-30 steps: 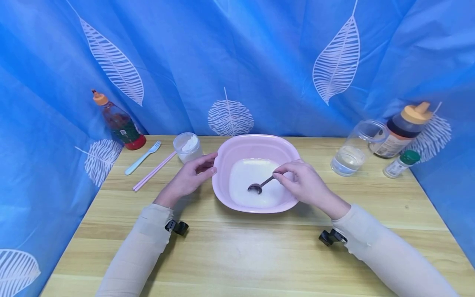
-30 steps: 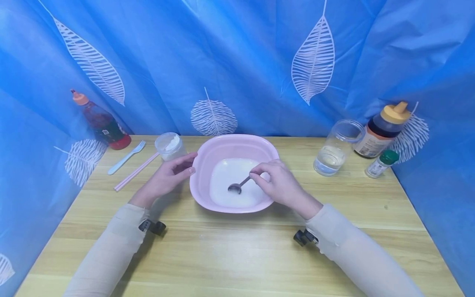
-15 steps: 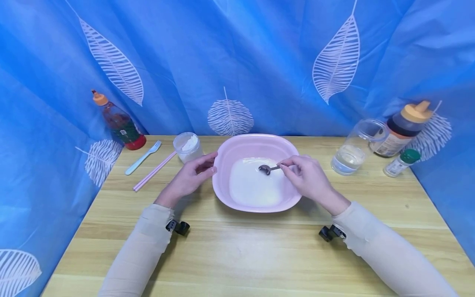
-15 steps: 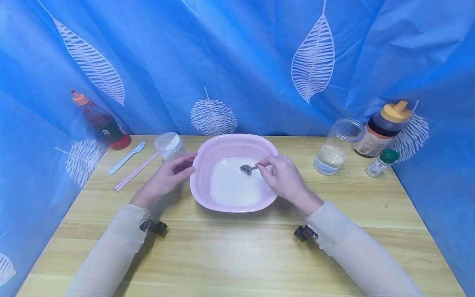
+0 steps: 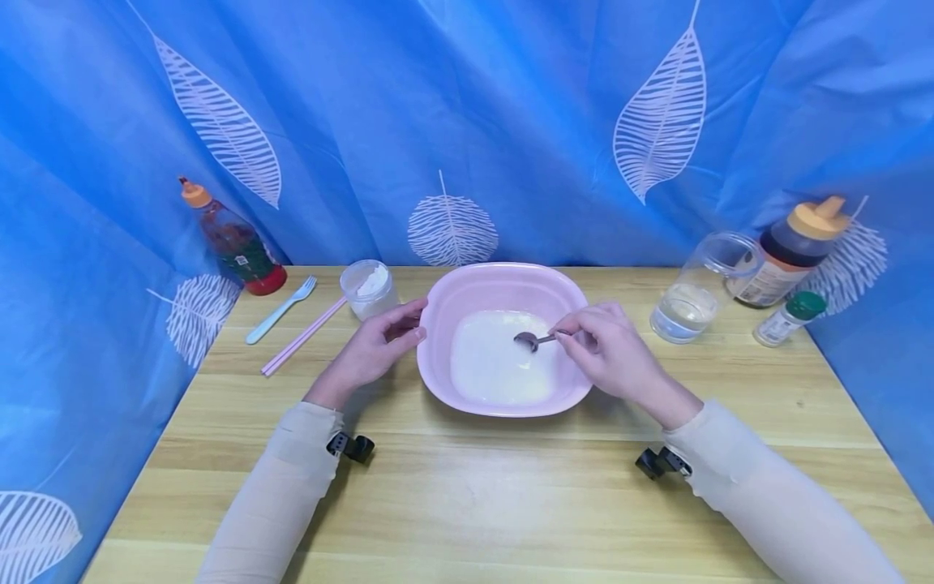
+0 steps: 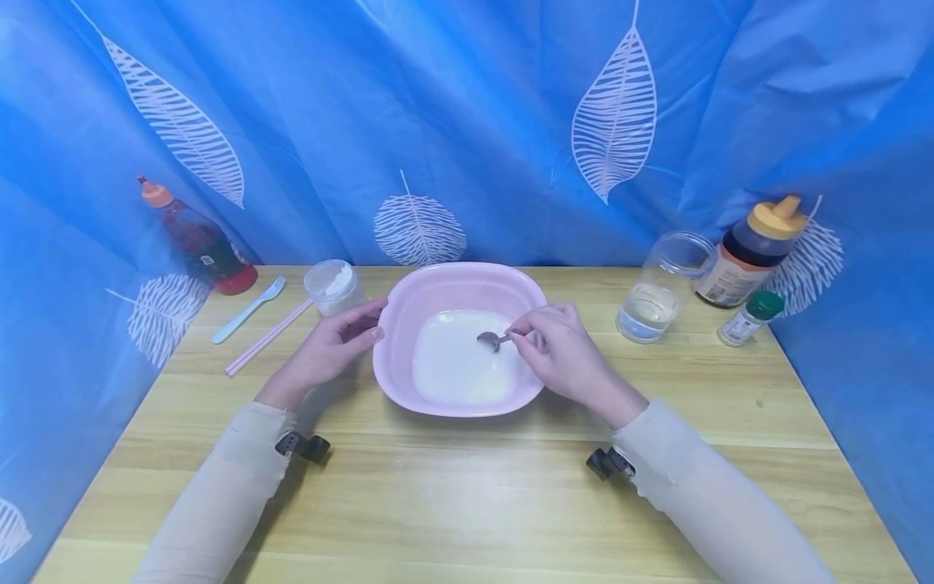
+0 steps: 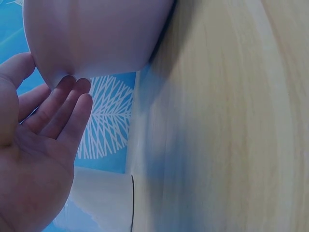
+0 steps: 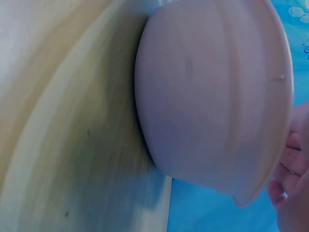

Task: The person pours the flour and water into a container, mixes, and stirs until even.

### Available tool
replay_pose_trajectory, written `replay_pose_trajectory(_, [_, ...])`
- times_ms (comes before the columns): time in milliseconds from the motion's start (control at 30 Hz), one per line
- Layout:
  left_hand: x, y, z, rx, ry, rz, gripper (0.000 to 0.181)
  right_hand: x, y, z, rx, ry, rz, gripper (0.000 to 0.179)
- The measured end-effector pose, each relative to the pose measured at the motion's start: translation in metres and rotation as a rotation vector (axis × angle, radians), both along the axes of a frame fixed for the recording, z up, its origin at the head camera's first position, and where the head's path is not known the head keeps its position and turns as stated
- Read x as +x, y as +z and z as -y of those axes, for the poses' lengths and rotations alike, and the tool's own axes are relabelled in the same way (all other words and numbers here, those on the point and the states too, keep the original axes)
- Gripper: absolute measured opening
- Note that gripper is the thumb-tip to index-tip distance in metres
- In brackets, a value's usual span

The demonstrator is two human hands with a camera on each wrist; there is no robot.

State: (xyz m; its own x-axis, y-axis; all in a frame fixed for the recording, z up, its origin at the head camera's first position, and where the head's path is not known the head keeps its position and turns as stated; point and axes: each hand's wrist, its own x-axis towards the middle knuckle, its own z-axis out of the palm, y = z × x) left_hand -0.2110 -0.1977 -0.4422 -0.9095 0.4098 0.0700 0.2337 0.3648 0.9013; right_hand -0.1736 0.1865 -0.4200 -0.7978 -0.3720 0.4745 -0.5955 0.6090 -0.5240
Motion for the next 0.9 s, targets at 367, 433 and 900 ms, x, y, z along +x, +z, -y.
replay_pose_trajectory(367, [0.002,0.002,-0.001,-0.001,0.002,0.003,0.056,0.02,-0.002,0.002,-0.03,0.103,0.064,0.016])
replay_pose_trajectory(433, [0.002,0.003,-0.001,0.003,0.002,0.002,0.055,0.021,-0.003,0.003,-0.053,0.144,0.048,0.017])
replay_pose_trajectory(900, [0.003,0.004,-0.002,0.015,0.008,0.01,0.056,0.029,0.002,0.023,-0.018,0.209,0.11,0.016])
